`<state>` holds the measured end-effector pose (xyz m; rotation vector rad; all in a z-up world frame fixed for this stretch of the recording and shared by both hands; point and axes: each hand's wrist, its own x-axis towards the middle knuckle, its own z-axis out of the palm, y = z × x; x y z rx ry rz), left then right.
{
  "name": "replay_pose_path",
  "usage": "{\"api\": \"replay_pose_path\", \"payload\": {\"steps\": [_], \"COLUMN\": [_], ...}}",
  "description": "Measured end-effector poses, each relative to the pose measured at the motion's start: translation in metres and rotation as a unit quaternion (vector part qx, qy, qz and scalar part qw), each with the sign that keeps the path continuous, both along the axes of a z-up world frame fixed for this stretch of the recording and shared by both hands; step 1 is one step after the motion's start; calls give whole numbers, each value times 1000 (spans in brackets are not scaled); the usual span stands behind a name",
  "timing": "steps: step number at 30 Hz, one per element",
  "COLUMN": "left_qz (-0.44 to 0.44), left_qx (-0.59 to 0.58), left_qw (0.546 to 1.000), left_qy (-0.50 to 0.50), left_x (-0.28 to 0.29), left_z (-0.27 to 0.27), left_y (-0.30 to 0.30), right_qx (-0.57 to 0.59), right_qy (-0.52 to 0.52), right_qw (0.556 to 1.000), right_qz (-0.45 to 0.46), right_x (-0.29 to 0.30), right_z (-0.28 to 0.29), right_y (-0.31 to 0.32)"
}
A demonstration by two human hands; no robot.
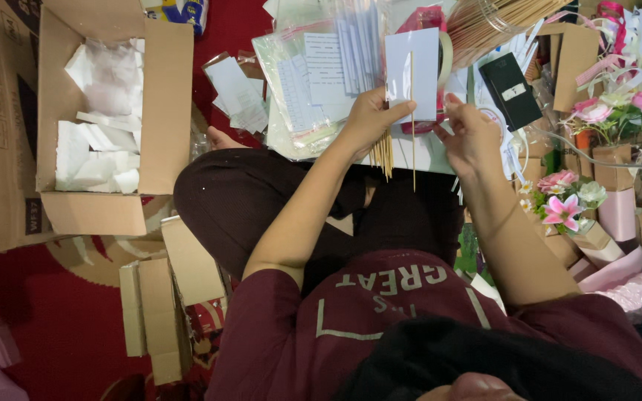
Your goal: The person sits on the floor and assembles small craft kits by inserting wooden sticks into small plastic bags containing paper cards. They handle the sticks and bags repeatedly, organizing them into a pile.
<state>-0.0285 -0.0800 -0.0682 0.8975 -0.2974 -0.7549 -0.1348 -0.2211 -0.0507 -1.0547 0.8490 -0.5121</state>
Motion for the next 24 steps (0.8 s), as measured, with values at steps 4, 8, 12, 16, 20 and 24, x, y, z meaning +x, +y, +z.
{"api": "replay_pose_path", "payload": {"steps": [4, 8, 12, 16, 20, 24], "left_qz": [6, -2, 0, 9, 32, 43], "left_qx": [1, 6, 6, 3, -3, 20], "left_qw": [1000, 1000, 1000, 999, 999, 997], "left_qy": [-5, -18, -23, -31, -35, -65], "left_x": [-2, -1, -1, -1, 0, 2], "left_z": [0, -2, -5, 9, 4, 11], "left_y": [2, 2, 1, 7, 6, 13], "right_qx": [-18, -32, -74, -116, -148, -162], "right_qy": [-9, -5, -6, 5, 15, 15], "right_qw": [1000, 999, 997, 993, 986, 982], "right_qz": [-20, -30, 0, 30, 80, 97], "right_x": [0, -2, -6, -7, -14, -15], "right_z": [5, -1, -13, 21, 3, -1], "right_y": [19, 24, 16, 39, 21, 15]}}
